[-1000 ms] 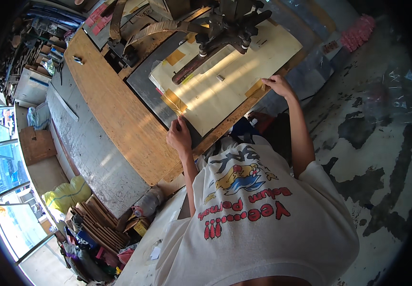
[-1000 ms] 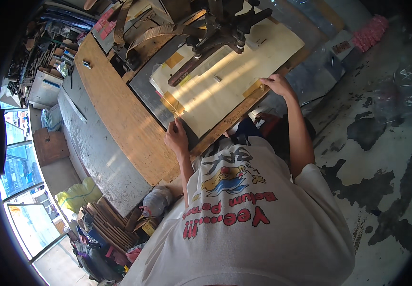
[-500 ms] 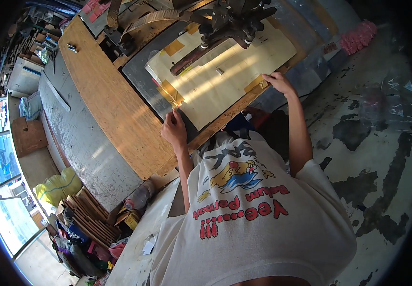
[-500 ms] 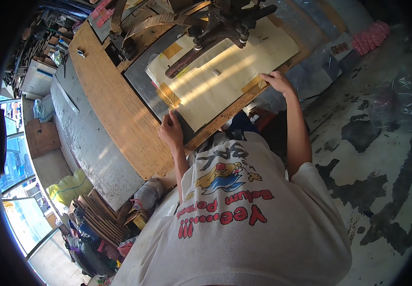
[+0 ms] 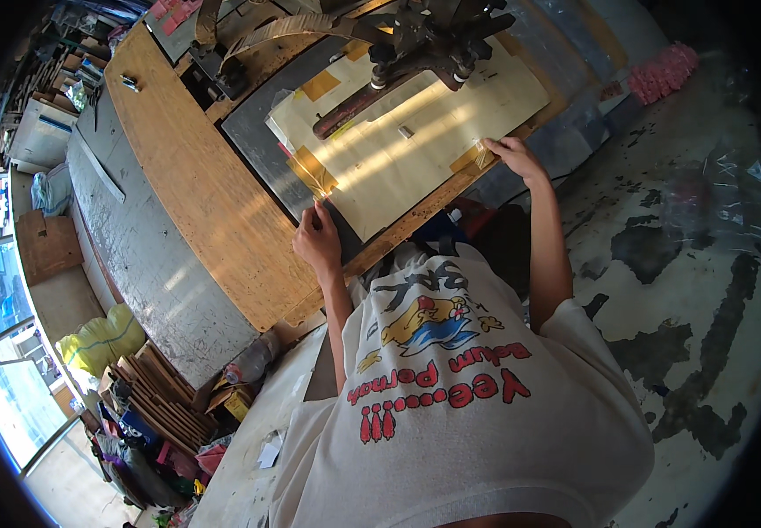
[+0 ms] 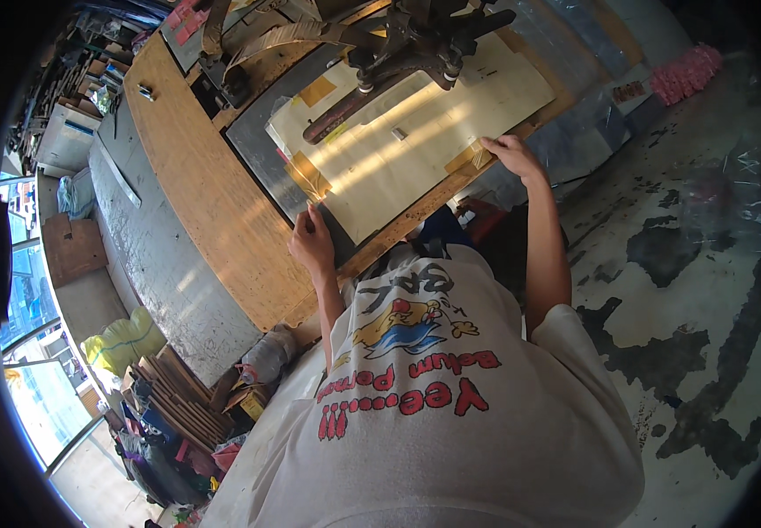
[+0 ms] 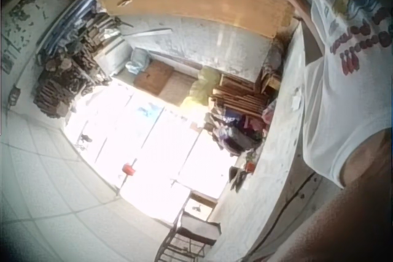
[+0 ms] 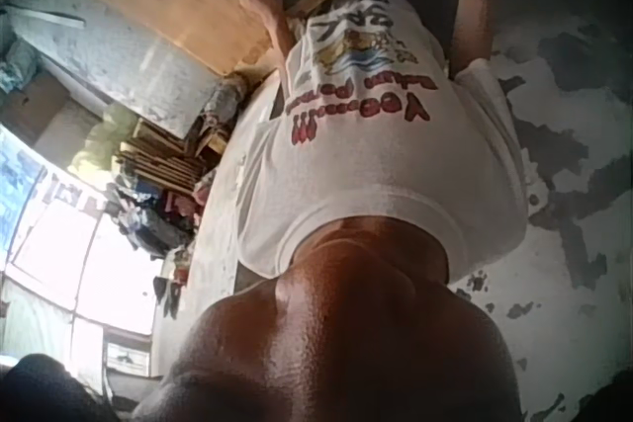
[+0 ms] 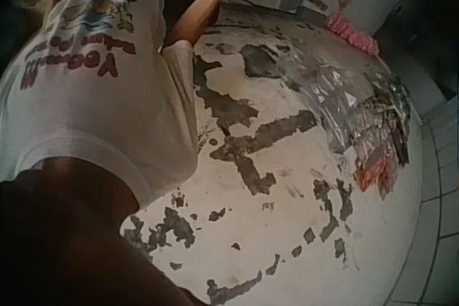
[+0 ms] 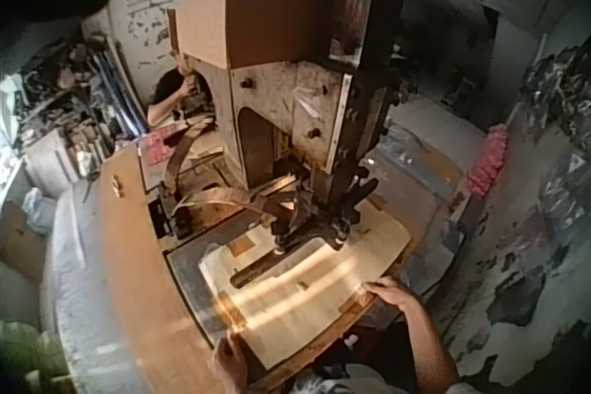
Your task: The person hands packaging to a coworker, gathers plastic sheets from the floor, and takes them to a workstation. The person then positions a template under a sealing machine, measures a plastic sleeve using a metal ruler, and aligns the ruler on the machine platform.
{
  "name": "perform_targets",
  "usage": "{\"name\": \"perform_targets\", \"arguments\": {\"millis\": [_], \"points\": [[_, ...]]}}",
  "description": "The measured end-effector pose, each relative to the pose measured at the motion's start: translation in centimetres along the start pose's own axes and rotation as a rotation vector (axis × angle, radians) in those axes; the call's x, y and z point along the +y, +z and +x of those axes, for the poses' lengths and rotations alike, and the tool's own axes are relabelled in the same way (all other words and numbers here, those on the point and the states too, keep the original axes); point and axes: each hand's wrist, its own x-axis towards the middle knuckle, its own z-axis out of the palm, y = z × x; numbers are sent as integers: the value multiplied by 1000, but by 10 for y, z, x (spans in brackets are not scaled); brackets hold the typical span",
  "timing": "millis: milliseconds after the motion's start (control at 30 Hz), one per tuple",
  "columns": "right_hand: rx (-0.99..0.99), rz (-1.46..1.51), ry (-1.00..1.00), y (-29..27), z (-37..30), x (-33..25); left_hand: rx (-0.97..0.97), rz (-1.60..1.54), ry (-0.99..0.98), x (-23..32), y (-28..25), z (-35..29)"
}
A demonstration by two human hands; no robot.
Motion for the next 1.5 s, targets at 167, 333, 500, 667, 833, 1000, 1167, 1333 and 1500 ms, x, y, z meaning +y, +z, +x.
{"name": "perform_targets", "arguments": {"millis": [167,333,500,667,833,1000,1167,1333,1500], "points": [[0,2,35,-2,1,1,2,-5,-13,1,0,1],[39,265,26,1,-3,6,-4,-8,-30,3,1,1],[1,211,79,-4,-4,2,28,-11,-5,3,2,2],[153,320,-19,16,-18,-13,3,24,-54,1,0,1],[106,924,-197,52,-30,-17,36,4,-40,5,-1,0],[56,1313,-182,106,-48,-6,-5,-37,-97,14,-11,3],[-280,1239,-141,156,-65,-9,-173,-111,-224,14,-28,-5],[-306,1040,43,179,-70,-47,-485,-566,-644,27,-52,-18],[-322,1000,24,172,-69,-58,-588,-1112,-881,28,-48,-27]]}}
